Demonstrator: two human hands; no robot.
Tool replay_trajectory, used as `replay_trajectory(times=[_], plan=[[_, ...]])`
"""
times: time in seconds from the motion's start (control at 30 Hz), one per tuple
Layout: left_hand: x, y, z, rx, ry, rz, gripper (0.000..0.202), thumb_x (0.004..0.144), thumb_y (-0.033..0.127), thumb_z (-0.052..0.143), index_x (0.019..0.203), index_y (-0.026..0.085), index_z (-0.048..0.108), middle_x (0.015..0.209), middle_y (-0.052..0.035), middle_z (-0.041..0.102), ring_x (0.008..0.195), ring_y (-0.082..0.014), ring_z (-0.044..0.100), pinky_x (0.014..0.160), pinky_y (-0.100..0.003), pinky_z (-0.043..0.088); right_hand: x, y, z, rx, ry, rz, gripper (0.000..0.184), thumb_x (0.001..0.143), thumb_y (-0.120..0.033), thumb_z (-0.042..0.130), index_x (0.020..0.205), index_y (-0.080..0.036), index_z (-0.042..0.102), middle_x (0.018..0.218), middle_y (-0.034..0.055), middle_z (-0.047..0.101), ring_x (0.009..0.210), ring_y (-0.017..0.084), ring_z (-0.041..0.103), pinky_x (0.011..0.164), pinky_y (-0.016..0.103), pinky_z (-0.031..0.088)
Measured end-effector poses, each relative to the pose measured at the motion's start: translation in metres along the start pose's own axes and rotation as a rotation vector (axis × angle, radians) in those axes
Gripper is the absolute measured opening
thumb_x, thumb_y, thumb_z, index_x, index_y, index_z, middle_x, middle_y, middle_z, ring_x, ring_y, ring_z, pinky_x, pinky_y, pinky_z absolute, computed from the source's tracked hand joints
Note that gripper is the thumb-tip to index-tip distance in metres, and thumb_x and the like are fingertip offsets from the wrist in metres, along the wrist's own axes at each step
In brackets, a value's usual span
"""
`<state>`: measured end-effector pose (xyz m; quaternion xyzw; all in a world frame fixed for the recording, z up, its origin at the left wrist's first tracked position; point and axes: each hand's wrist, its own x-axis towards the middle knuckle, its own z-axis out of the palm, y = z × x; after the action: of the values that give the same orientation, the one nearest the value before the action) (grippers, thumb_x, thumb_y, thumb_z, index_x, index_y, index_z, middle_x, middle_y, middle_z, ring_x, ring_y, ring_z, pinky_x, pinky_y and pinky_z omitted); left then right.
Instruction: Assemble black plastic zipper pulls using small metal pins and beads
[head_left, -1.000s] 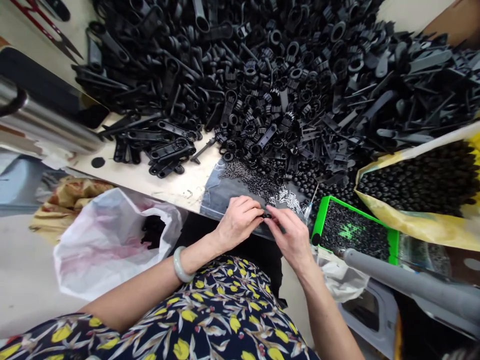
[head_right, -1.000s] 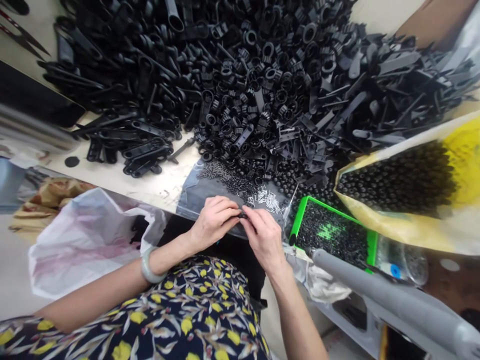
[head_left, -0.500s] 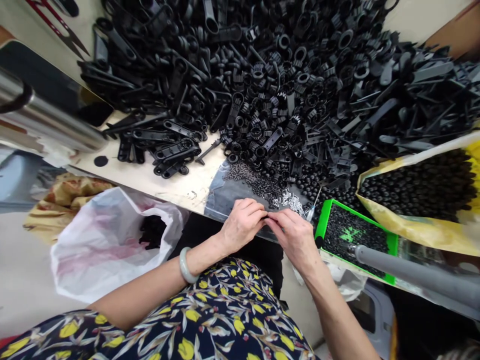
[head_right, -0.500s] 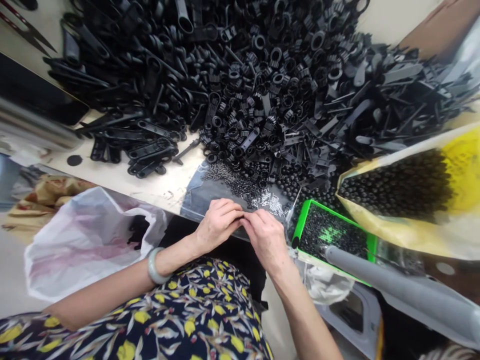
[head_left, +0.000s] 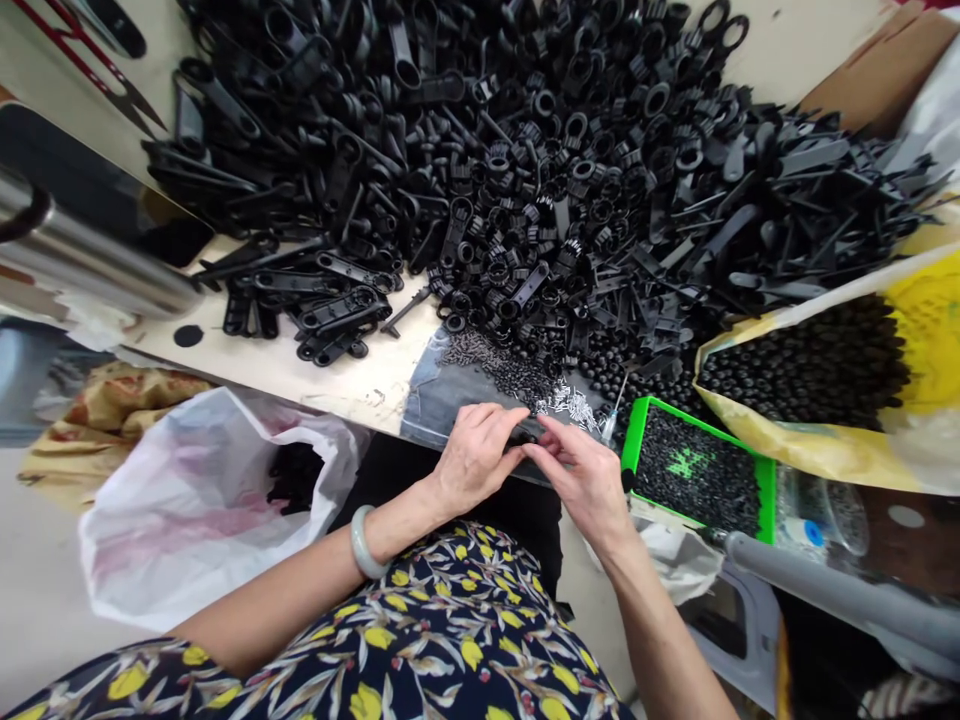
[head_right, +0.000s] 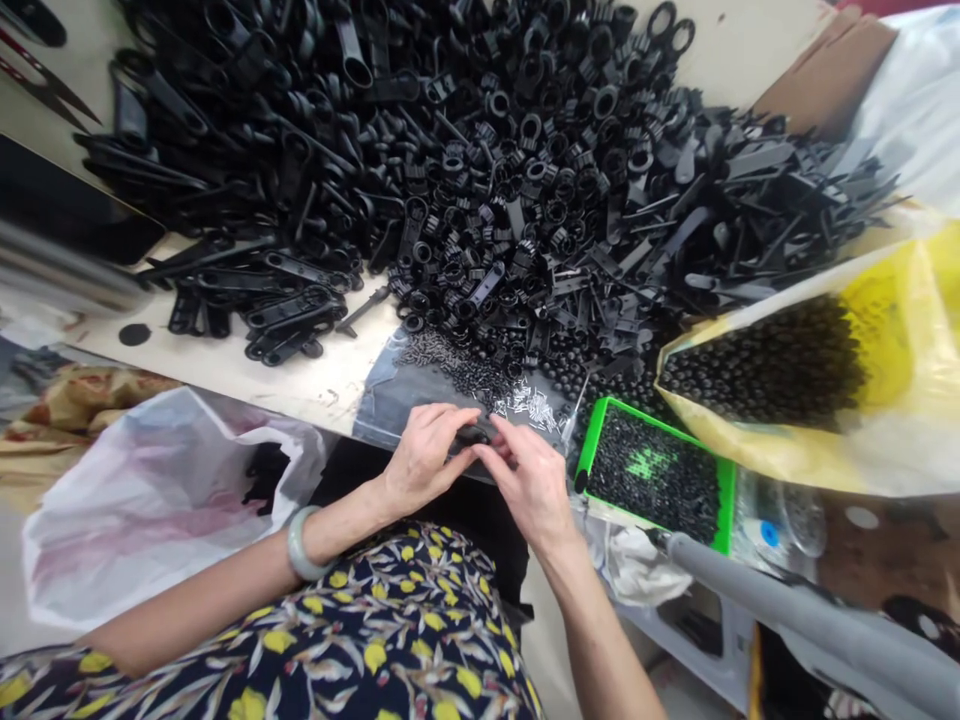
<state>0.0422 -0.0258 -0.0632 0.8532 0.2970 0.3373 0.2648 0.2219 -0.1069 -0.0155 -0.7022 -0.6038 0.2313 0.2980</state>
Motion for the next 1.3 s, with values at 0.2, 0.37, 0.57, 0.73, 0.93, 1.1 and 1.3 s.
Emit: replay_trajectory(times=[0.2,0.37,0.57,0.73,0.93,1.1,1.3], plan=[[0.003,0.001,-0.001,0.070,-0.047,0.044,0.017,0.102,0.027,0.064,0.117,0.023,0.071,0.110,-0.0061,0.077,0.103,-0.0231,0.066,0.090,-0.041,0.045,-0.015,0.012,-0.008,0.102,0.122,0.118,0.025,0.101,-0.040,0.066,0.119,-0.024,0.075,0.098,0.0057,0.076,0.079,0.018,0.073,0.075,0.032,0.064],[0.003,0.000,0.001,0.099,-0.014,0.063,0.012,0.102,0.024,0.065,0.109,0.022,0.074,0.106,-0.0050,0.077,0.102,-0.0221,0.066,0.090,-0.040,0.045,-0.027,0.022,0.010,-0.062,0.161,0.000,0.021,0.103,-0.030,0.061,0.116,-0.025,0.077,0.103,0.0081,0.074,0.094,0.022,0.071,0.092,0.041,0.060],[0.004,0.000,0.000,0.107,-0.006,0.056,0.015,0.102,0.023,0.065,0.114,0.020,0.073,0.109,-0.0063,0.079,0.105,-0.0235,0.067,0.094,-0.041,0.045,-0.038,0.030,0.008,0.268,0.255,0.101,0.025,0.102,-0.029,0.061,0.123,-0.026,0.074,0.117,0.0085,0.066,0.085,0.016,0.069,0.073,0.032,0.064],[0.004,0.000,-0.004,0.150,0.014,0.050,0.010,0.101,0.022,0.065,0.104,0.021,0.075,0.106,-0.0054,0.079,0.107,-0.0252,0.065,0.093,-0.041,0.045,-0.043,0.022,0.000,-0.048,0.294,0.159,0.031,0.103,-0.032,0.059,0.131,-0.024,0.068,0.120,0.0108,0.067,0.087,0.018,0.069,0.081,0.036,0.063],[0.001,0.001,-0.004,0.160,0.030,-0.007,0.010,0.099,0.025,0.069,0.107,0.022,0.075,0.108,-0.0048,0.080,0.111,-0.0265,0.062,0.097,-0.044,0.041,-0.036,0.020,0.006,-0.093,0.194,0.144,0.024,0.105,-0.033,0.056,0.121,-0.023,0.071,0.113,0.0090,0.070,0.091,0.019,0.070,0.085,0.035,0.062],[-0.001,-0.001,-0.001,0.131,0.028,-0.037,0.008,0.099,0.027,0.070,0.103,0.023,0.074,0.109,-0.0038,0.080,0.114,-0.0273,0.062,0.099,-0.046,0.039,-0.023,0.011,0.005,0.057,0.128,0.040,0.024,0.105,-0.030,0.057,0.124,-0.026,0.072,0.122,0.0076,0.073,0.108,0.020,0.072,0.095,0.034,0.060],[-0.001,-0.001,-0.002,0.116,0.008,-0.056,0.008,0.100,0.024,0.067,0.103,0.022,0.074,0.111,-0.0042,0.080,0.113,-0.0262,0.062,0.098,-0.045,0.039,0.003,-0.006,0.005,-0.018,0.006,-0.103,0.027,0.105,-0.029,0.057,0.126,-0.025,0.073,0.106,0.0079,0.071,0.090,0.019,0.070,0.084,0.034,0.060]])
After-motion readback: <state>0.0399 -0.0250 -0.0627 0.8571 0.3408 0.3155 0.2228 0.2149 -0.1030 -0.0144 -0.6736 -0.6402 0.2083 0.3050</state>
